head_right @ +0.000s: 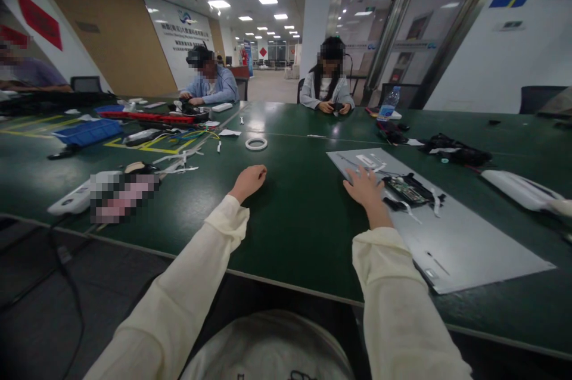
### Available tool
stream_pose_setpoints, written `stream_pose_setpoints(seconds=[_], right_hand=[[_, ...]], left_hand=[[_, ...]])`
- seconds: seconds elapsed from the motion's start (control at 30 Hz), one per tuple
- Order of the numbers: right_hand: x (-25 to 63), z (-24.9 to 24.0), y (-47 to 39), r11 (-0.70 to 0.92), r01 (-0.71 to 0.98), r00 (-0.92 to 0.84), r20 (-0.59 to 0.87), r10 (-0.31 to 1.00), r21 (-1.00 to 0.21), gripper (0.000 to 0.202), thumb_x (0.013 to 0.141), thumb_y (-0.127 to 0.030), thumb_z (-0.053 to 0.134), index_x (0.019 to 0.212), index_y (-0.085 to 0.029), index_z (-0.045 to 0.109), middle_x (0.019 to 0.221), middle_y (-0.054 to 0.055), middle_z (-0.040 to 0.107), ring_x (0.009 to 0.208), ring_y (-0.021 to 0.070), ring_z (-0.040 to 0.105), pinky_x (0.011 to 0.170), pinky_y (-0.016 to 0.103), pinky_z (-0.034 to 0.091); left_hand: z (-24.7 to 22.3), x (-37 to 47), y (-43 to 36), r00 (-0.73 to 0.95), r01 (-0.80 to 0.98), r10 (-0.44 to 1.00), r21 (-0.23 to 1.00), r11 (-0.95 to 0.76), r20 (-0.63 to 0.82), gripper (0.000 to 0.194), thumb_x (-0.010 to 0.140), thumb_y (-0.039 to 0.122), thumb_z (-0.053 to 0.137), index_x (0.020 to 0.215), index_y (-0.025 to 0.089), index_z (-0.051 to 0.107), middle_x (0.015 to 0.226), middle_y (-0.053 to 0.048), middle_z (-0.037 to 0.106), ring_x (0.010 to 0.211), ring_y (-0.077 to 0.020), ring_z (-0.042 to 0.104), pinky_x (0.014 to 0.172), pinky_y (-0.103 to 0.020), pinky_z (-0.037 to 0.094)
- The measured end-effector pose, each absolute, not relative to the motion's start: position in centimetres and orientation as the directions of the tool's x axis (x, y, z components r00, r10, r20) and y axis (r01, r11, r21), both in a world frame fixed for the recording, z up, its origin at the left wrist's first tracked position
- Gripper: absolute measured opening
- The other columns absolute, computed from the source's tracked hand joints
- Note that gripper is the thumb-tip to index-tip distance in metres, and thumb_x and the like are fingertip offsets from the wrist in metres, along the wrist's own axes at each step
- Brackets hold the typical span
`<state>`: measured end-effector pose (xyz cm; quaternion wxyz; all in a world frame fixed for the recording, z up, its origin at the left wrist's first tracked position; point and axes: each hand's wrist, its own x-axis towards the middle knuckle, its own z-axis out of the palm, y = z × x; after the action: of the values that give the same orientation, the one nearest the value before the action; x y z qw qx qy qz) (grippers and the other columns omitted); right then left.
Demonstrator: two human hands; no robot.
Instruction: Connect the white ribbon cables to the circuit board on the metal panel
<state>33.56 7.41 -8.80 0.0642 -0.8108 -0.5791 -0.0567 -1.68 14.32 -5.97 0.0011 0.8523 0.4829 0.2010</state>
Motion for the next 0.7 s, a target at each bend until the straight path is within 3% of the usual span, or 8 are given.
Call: stream_pose_setpoints(seconds=[0.13, 0.33, 0.7], right_hand=[[34.3, -8.9, 7.0, -0.341, 0.936, 0.351, 0.151, 0.924, -0.088, 0.047, 0.089, -0.048, 0.028, 0.135, -0.037, 0.036, 0.144, 0.006, 0.022, 0.128, 0.0344, 0.023, 0.093, 0.062, 0.027], [35.8, -9.3, 7.4, -0.387, 0.910, 0.408, 0.149, 0.901, -0.151, 0.049, 0.090, -0.046, 0.030, 0.137, -0.036, 0.033, 0.143, 0.011, 0.024, 0.129, 0.0366, 0.019, 0.091, 0.064, 0.023], [41.6, -11.7, 8.5, -0.496, 0.856, 0.517, 0.258, 0.816, -0.145, 0.050, 0.087, -0.045, 0.023, 0.131, -0.037, 0.045, 0.137, 0.013, 0.035, 0.126, 0.0374, 0.026, 0.083, 0.066, 0.024]], left_hand=[[-5.8, -1.7, 14.1, 0.471, 0.816, 0.820, 0.193, -0.545, 0.326, 0.019, 0.087, 0.017, 0.039, 0.094, 0.018, 0.057, 0.095, -0.006, 0.063, 0.087, -0.0176, 0.058, 0.073, -0.027, 0.044], [-5.8, -1.8, 14.0, 0.514, 0.799, 0.795, 0.160, -0.580, 0.321, 0.019, 0.087, 0.017, 0.039, 0.094, 0.018, 0.057, 0.093, -0.006, 0.063, 0.086, -0.0172, 0.058, 0.075, -0.027, 0.045], [-5.8, -1.8, 13.9, 0.517, 0.799, 0.805, 0.172, -0.576, 0.291, 0.021, 0.088, 0.019, 0.038, 0.095, 0.017, 0.057, 0.095, -0.008, 0.062, 0.088, -0.0173, 0.058, 0.075, -0.027, 0.046]])
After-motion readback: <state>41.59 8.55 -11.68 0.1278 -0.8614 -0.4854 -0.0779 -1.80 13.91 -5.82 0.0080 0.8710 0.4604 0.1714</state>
